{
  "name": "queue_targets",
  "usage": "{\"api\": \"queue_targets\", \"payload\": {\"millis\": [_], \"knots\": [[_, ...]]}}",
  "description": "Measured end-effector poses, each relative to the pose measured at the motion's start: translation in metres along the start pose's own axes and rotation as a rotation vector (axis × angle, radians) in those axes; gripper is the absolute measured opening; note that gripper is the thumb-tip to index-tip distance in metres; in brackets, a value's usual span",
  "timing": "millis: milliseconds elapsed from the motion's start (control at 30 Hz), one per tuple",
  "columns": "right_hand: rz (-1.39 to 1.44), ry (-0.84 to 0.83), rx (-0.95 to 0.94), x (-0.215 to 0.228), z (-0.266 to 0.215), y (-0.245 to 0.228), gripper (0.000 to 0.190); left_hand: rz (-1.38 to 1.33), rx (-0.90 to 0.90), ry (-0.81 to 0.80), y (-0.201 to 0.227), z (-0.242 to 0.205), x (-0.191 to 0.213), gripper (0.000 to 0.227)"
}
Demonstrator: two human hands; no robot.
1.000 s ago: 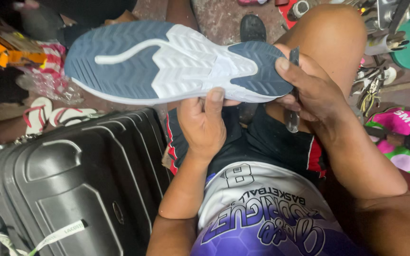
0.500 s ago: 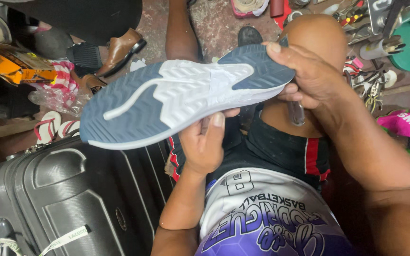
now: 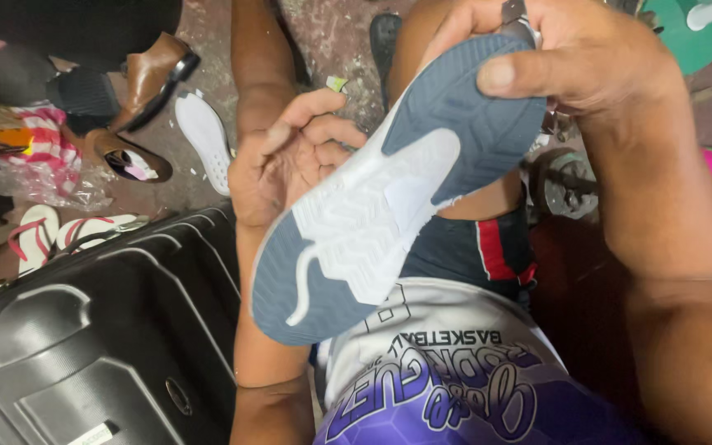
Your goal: The person uses a utility knife to trim excess material from the white midsole of a sneaker. They hold the shoe on their lap, scrape along the edges, and occasionally flip the shoe to access different areas.
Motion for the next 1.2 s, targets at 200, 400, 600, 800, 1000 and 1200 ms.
{"api": "queue_targets", "payload": {"millis": [200, 400, 600, 800, 1000, 1200], "knots": [[-0.152, -0.159, -0.028, -0.011, 0.003, 0.014, 0.048, 0.35, 0.124, -0.078, -0.012, 0.003, -0.032, 0.056], [-0.453, 0.104, 0.103, 0.003, 0.005, 0.025, 0.032, 0.344, 0.047, 0.234, -0.039, 0.003, -0.029, 0.051], [0.25, 0.639, -0.1, 0.006, -0.038, 0.085, 0.039, 0.299, -0.161, 0.451, -0.049, -0.02, -0.01, 0.056], [0.549, 0.723, -0.019, -0.026, -0.056, 0.123, 0.027, 0.254, -0.204, 0.546, -0.052, -0.034, 0.009, 0.056], [0.434, 0.618, -0.032, -0.047, -0.053, 0.089, 0.036, 0.228, -0.342, 0.648, -0.039, -0.038, 0.021, 0.054], [-0.209, 0.336, -0.025, -0.081, -0.037, 0.065, 0.048, 0.311, -0.587, 0.632, -0.025, -0.022, 0.015, 0.05]]}}
Point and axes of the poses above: each hand's wrist, its own z-axis towards the middle knuckle, its own x-axis out of the back of the hand, y = z × x, the point moved 7 cm from there along z, towards the middle knuckle, and after that the axes turned 7 degrees about -z, right-handed, at the moved point
